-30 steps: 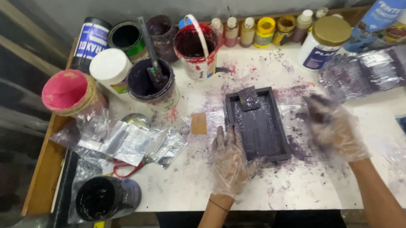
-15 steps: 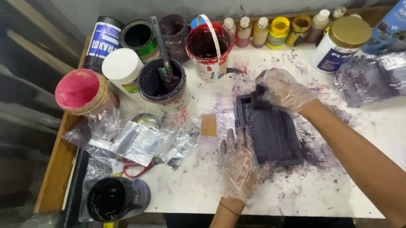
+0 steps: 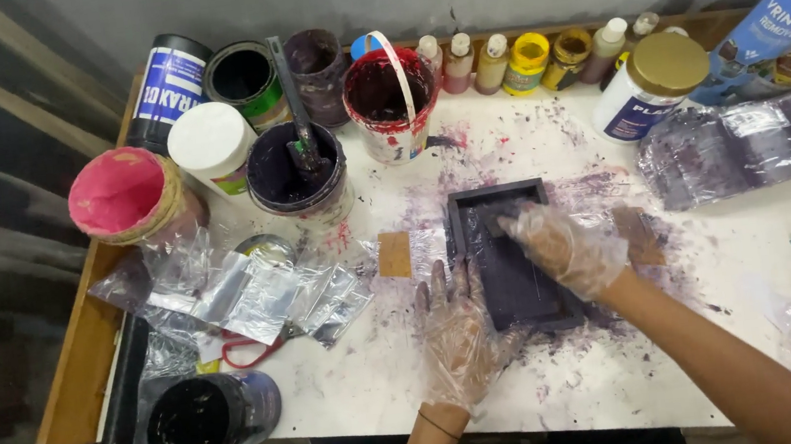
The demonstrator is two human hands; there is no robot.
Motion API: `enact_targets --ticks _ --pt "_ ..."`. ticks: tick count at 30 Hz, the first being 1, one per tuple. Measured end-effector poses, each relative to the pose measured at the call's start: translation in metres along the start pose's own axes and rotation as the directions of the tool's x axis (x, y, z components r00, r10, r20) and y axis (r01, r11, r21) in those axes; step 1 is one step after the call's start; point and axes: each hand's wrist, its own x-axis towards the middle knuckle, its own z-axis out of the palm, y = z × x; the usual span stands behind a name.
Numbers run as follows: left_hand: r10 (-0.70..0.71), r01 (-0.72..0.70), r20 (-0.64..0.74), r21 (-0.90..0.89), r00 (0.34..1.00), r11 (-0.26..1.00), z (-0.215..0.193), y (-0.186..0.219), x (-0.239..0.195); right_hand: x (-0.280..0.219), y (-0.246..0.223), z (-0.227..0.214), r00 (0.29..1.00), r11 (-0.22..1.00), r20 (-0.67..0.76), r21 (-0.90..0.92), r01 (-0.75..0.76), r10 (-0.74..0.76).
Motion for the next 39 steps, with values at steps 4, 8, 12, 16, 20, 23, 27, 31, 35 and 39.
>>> enact_targets --ticks 4,8,12,16,20,23,27,31,35,39 --pt "-0.024 0.023 -0.006 -0.103 1.000 0.994 -0.010 -0.003 0.002 -0.049 0.014 0.028 0.873 0.781 -0.127 -0.521 0.346 -0.471" --pt "-0.002 0.002 -0.001 0.014 1.000 1.000 0.000 -0.003 0.000 -0.117 -0.002 0.022 0.770 0.726 -0.163 -0.497 0.476 -0.617" --pt "0.000 0.000 -0.024 0.004 1.000 1.000 0.006 -0.002 -0.003 -0.124 0.031 0.055 0.787 0.735 -0.134 -0.479 0.481 -0.602" --pt "-0.002 0.001 -0.035 -0.007 0.999 1.000 0.002 -0.001 -0.001 -0.117 -0.011 0.003 0.874 0.805 -0.085 -0.441 0.397 -0.478" --pt "-0.050 0.042 -0.050 -0.138 0.998 0.990 0.004 0.002 -0.003 -0.032 -0.006 -0.019 0.829 0.853 -0.251 -0.311 0.420 -0.500" --pt "-0.034 0.041 0.033 -0.243 0.999 0.969 -0.002 0.000 0.000 0.033 0.036 -0.005 0.815 0.768 -0.220 -0.528 0.362 -0.535" --pt "-0.035 0.032 -0.028 -0.105 0.999 0.994 0.004 0.000 -0.002 -0.013 -0.011 -0.017 0.992 0.942 -0.128 0.334 0.027 0.017" --pt "-0.019 0.017 -0.034 -0.064 0.999 0.998 0.005 -0.001 -0.002 -0.064 -0.003 0.005 0.871 0.653 -0.067 -0.690 0.313 -0.488" --pt "0.014 0.181 0.488 -0.350 0.873 0.919 -0.083 -0.014 0.030 -0.071 0.056 0.087 0.495 0.507 -0.344 -0.828 0.241 -0.798" --pt "0.034 0.167 0.534 -0.323 0.845 0.932 -0.100 -0.017 0.033 -0.113 0.057 0.103 0.585 0.593 -0.397 -0.783 0.186 -0.707"
